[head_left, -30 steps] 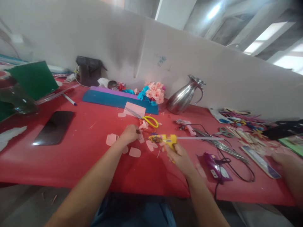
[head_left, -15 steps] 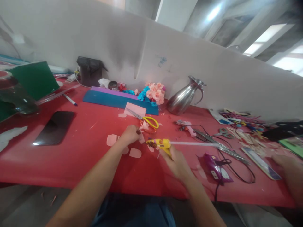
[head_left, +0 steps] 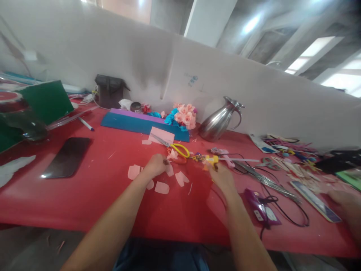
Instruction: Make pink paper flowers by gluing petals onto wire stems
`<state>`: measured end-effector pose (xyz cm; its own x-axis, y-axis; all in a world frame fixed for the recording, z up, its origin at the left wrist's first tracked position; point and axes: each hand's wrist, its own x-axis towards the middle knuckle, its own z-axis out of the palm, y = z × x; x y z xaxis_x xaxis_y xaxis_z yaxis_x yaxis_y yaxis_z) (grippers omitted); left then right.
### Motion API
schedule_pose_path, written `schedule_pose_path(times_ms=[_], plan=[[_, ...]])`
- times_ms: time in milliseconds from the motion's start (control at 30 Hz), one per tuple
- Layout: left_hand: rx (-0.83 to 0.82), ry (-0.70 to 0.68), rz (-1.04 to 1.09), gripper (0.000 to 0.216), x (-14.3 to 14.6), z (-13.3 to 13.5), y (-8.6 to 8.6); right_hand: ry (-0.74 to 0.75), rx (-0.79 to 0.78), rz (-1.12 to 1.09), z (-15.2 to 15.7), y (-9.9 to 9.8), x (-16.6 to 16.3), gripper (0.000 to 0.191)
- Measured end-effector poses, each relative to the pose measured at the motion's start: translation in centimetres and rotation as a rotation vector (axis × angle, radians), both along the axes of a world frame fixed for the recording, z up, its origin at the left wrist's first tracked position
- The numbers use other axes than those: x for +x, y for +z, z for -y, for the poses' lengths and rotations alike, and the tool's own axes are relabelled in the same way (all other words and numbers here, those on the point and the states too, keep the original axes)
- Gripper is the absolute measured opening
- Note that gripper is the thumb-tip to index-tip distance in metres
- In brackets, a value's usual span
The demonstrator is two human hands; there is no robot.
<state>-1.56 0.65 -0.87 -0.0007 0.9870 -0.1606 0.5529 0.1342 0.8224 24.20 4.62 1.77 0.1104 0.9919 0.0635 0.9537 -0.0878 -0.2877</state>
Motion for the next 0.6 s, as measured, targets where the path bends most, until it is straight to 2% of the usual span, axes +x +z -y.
schedule_pose_path(times_ms=[100,200,233,300,400,600], plan=[[0.021,0.008,0.025,0.011,0.2,0.1,0.1,0.042,0.177,0.219,0.4,0.2,-0.4,0.026],[0.039,0.006,0.099,0.011,0.3,0.1,0.0,0.194,0.278,0.118,1.1,0.5,-2.4,0.022],[0.044,0.001,0.129,0.011,0.3,0.1,-0.1,0.276,0.255,0.020,1.3,0.7,-3.5,0.021],[0.055,-0.016,0.187,0.010,0.4,0.1,-0.3,0.444,0.101,-0.185,1.6,1.0,-5.7,0.020],[0.079,-0.016,0.262,0.010,0.4,0.1,-0.5,0.593,-0.088,-0.311,1.8,1.4,-8.8,0.021],[0.166,0.025,0.271,0.010,0.5,0.1,-0.2,0.586,-0.157,-0.217,1.5,2.2,-10.9,0.015]])
